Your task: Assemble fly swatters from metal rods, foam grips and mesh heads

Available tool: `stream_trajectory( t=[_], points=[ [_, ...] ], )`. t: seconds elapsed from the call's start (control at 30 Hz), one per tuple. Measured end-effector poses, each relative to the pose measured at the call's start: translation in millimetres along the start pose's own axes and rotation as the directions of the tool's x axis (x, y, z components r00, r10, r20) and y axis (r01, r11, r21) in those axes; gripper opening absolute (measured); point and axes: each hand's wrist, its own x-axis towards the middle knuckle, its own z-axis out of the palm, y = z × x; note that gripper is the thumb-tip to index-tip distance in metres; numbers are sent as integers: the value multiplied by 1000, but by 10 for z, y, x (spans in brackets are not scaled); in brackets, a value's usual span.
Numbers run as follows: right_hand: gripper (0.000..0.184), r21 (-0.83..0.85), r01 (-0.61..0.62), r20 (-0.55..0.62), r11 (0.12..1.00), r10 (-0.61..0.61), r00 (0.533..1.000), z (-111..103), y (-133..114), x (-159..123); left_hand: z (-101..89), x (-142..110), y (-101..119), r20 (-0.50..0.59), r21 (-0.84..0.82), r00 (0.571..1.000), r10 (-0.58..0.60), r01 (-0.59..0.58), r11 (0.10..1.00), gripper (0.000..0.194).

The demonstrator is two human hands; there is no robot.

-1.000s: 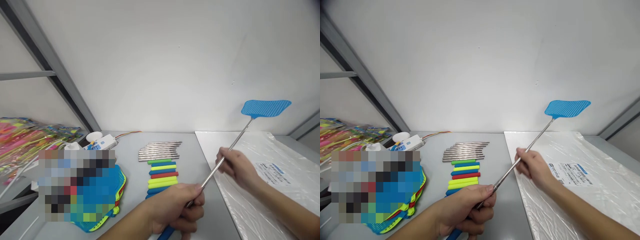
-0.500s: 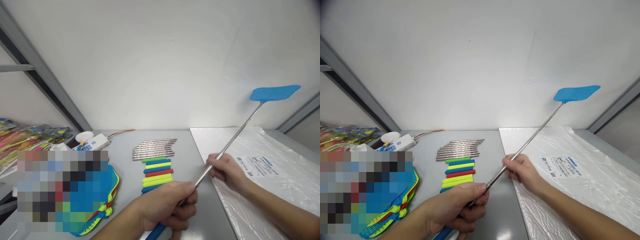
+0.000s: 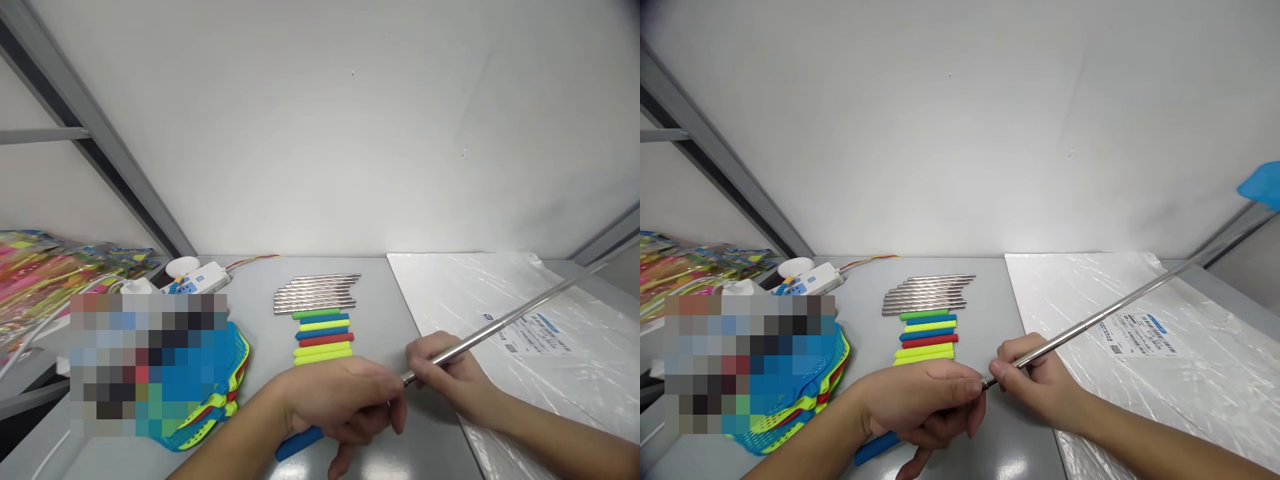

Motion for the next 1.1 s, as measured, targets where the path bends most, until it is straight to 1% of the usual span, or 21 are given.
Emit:
stream_trajectory(
  t=[0.03, 0.1, 0.17, 0.23, 0.3, 0.33, 0.43, 0.53, 0.63, 0.7, 0.77, 0.8, 0.83, 0.87, 0.93, 1.03, 1.1],
  points=[
    [41, -28, -2, 25, 1000, 3, 1000, 1, -24, 1, 18, -10, 29, -33, 59, 999, -26, 28, 998, 32],
    [46, -55, -14, 48, 998, 16, 999, -26, -72, 18, 76, -50, 101, -180, 244, 983, -42, 86, 966, 35],
    [48, -52, -25, 30, 998, 26, 999, -67, -113, 35, 152, -107, 176, -341, 469, 939, 42, 131, 873, 38],
    [48, -44, -31, 21, 999, 32, 999, -103, -138, 39, 219, -160, 224, -417, 619, 898, 143, 165, 768, 39],
    [47, -27, -35, 0, 999, 35, 999, -132, -133, 36, 250, -186, 224, -453, 682, 871, 189, 203, 703, 38],
    [47, -14, -37, -32, 999, 37, 999, -145, -117, 36, 249, -186, 205, -472, 702, 858, 202, 228, 674, 38],
    [44, 60, -55, -180, 997, 65, 982, -180, -18, 47, 194, -148, 102, -523, 769, 806, 276, 306, 561, 40],
    [41, 183, -48, -340, 982, 109, 934, -212, 84, 88, 109, -105, 17, -557, 811, 745, 368, 392, 434, 40],
    [44, 311, 40, -461, 949, 114, 880, -256, 97, 159, 40, -103, 13, -560, 828, 687, 462, 471, 303, 37],
    [47, 384, 110, -506, 917, 109, 856, -295, 61, 218, 5, -121, 39, -555, 826, 668, 495, 511, 237, 36],
    [49, 420, 166, -560, 892, 111, 821, -338, 18, 275, -25, -141, 62, -554, 818, 655, 514, 542, 191, 37],
    [50, 429, 173, -576, 886, 122, 808, -355, 0, 298, -38, -149, 69, -553, 813, 646, 526, 556, 172, 37],
    [50, 436, 165, -578, 885, 135, 805, -366, -14, 315, -49, -153, 71, -549, 810, 638, 539, 565, 156, 38],
    [50, 443, 145, -565, 885, 150, 811, -367, -23, 326, -58, -152, 68, -544, 809, 633, 551, 571, 141, 39],
    [50, 459, 115, -520, 881, 161, 839, -331, -35, 321, -61, -130, 43, -527, 811, 637, 563, 575, 109, 40],
    [50, 441, 135, -450, 887, 88, 889, -181, -38, 253, -22, -31, -41, -499, 807, 642, 582, 589, 42, 36],
    [53, 417, 106, -338, 903, 46, 940, -53, -28, 181, 26, 62, -113, -451, 816, 657, 605, 577, -18, 32]
  ],
)
